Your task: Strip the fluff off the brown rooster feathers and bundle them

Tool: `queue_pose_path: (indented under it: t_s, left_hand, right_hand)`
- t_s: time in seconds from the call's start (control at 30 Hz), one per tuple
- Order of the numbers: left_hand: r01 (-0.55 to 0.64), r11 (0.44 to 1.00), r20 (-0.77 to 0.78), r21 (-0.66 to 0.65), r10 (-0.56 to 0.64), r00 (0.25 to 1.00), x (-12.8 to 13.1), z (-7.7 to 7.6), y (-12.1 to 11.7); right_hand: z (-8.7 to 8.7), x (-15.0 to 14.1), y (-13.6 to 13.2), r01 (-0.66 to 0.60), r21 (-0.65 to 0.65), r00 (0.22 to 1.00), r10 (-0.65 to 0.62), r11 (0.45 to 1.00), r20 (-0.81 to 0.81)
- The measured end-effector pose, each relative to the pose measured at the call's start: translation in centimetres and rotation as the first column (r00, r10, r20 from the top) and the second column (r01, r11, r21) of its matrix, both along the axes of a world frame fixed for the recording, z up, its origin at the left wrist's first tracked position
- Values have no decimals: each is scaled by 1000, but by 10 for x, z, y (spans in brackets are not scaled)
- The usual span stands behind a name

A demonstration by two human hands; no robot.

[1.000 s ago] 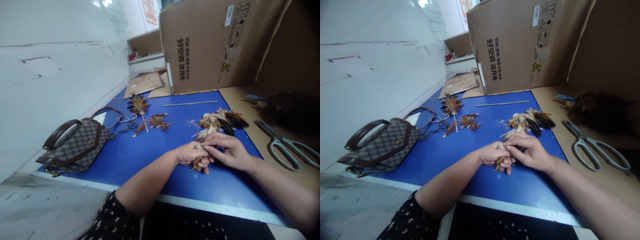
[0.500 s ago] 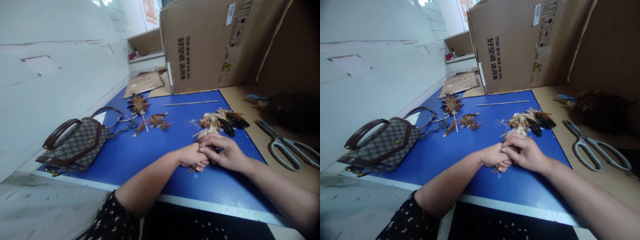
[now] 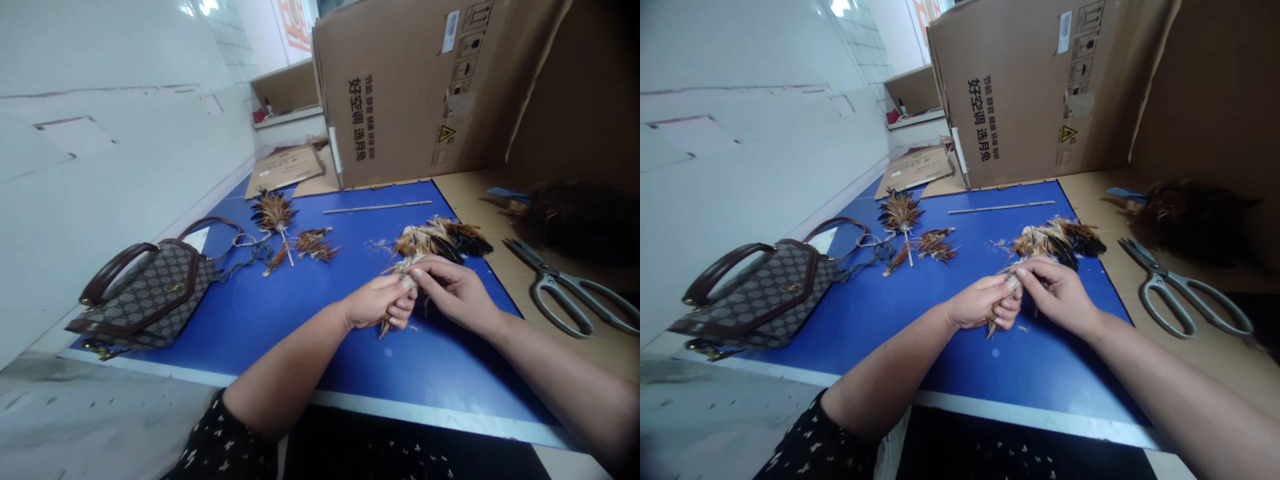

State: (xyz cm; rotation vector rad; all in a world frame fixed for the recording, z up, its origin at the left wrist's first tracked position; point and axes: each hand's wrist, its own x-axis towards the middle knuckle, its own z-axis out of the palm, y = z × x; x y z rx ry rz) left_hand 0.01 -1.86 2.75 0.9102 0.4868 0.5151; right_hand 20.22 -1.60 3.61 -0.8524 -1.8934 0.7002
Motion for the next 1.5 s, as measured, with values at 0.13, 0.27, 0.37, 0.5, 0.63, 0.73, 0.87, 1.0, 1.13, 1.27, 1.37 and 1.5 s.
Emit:
queue_pose_path:
  t_s: [0.13,0.27,0.37,0.5,0.63,0.73,0.87,1.0,1.13,1.27,1.37,1.5]
  left_hand:
    - [-97,995,46,22,96,994,1,-2,3]
    - [-150,987,80,54,145,986,0,-6,6]
    - [-153,985,51,77,150,987,1,-9,7]
    - [-147,984,45,106,143,989,1,-12,9]
    - [-144,984,43,101,140,989,1,-13,9]
    - [-130,987,43,95,127,991,1,-13,9]
    - [-152,981,35,119,148,988,1,-14,9]
    - [-321,931,25,176,322,947,1,-19,14]
    - [-468,867,25,170,471,882,1,-21,18]
    - [-486,871,75,69,481,874,1,-14,17]
    - [-490,871,93,38,486,869,0,-9,15]
    - [-495,869,96,19,491,866,1,-5,13]
  right_hand:
    - [-3,4,0,32,62,999,-32,998,-2]
    - [-11,3,1,-3,135,999,-3,991,41]
    - [-17,0,2,-17,179,998,7,984,54]
    - [-21,-1,3,-33,216,997,18,976,73]
    - [-23,0,5,-45,226,997,27,973,78]
    - [-24,0,6,-55,241,996,37,969,78]
    - [-17,8,11,-66,228,993,42,971,109]
    - [-2,30,23,-74,150,984,48,986,174]
    - [0,52,36,-212,47,905,177,976,388]
    - [-10,59,41,-327,-76,780,315,942,540]
    - [-14,56,40,-341,-117,747,345,933,569]
    - [-11,44,35,-303,-92,788,304,949,535]
